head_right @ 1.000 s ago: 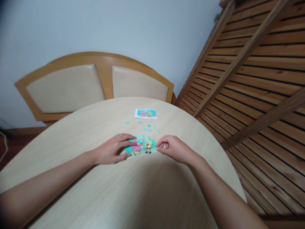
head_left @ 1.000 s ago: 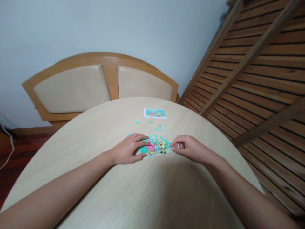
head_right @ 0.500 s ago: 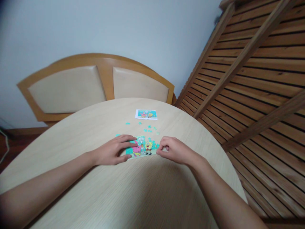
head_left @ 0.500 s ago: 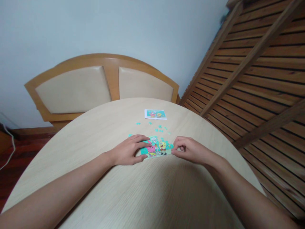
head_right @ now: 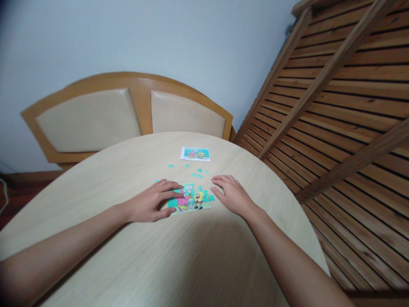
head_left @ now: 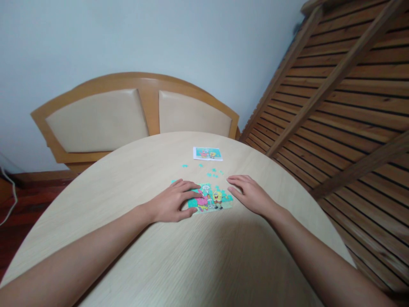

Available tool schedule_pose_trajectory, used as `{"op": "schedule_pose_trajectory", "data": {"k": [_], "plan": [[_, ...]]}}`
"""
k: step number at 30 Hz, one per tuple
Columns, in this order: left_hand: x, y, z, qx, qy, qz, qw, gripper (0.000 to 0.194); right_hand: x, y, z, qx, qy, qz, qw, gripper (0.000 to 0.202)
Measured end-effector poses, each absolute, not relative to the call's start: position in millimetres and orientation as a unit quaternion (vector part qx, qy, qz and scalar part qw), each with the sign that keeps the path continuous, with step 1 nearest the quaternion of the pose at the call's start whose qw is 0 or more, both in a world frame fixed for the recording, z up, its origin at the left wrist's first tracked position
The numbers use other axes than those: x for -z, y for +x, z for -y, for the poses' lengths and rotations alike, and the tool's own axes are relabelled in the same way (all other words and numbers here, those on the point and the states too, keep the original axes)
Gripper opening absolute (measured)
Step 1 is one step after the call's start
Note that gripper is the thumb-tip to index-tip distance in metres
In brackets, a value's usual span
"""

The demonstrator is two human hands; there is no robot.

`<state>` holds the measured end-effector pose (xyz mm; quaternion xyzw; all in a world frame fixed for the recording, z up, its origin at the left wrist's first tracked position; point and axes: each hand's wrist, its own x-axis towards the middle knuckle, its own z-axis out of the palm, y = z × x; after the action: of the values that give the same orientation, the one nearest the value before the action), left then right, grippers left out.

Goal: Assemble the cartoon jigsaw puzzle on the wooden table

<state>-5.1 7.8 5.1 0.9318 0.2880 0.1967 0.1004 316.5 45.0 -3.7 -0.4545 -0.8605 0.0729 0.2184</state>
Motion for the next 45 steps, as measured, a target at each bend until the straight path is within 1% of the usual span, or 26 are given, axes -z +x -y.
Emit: {"op": "schedule_pose_trajectory", "data": {"k": [3, 6, 12, 14, 17, 28, 38, 45], "plan": [[-5, -5, -8, -0.194, 0.930, -0.295, 0.099, 0.042, -7, 322, -44, -0.074, -0.452, 0.863, 0.212, 0.022], [-5, -5, -8, -0.188, 0.931, -0.299, 0.095, 0.041, -16, 328, -43, -0.081, -0.457, 0.865, 0.191, 0.018], [-4, -5, -8, -0.194, 0.930, -0.296, 0.095, 0.041, -24, 338, -41, -0.198, -0.429, 0.865, 0.169, 0.016], [-5, -5, -8, -0.194, 0.931, -0.294, 0.097, 0.041, -24, 341, -40, -0.216, -0.435, 0.858, 0.168, 0.017], [-5, -6, -9, -0.189, 0.932, -0.293, 0.098, 0.041, -24, 343, -40, -0.211, -0.439, 0.856, 0.174, 0.021], [-3, -7, -9, -0.201, 0.931, -0.289, 0.098, 0.041, -22, 341, -39, -0.219, -0.413, 0.869, 0.160, 0.012], [-4, -6, -9, -0.196, 0.932, -0.289, 0.098, 0.041, -25, 330, -31, -0.269, -0.424, 0.851, 0.152, 0.014], [-4, -6, -9, -0.197, 0.932, -0.289, 0.098, 0.042, -28, 323, -29, -0.250, -0.395, 0.870, 0.158, 0.012]]}}
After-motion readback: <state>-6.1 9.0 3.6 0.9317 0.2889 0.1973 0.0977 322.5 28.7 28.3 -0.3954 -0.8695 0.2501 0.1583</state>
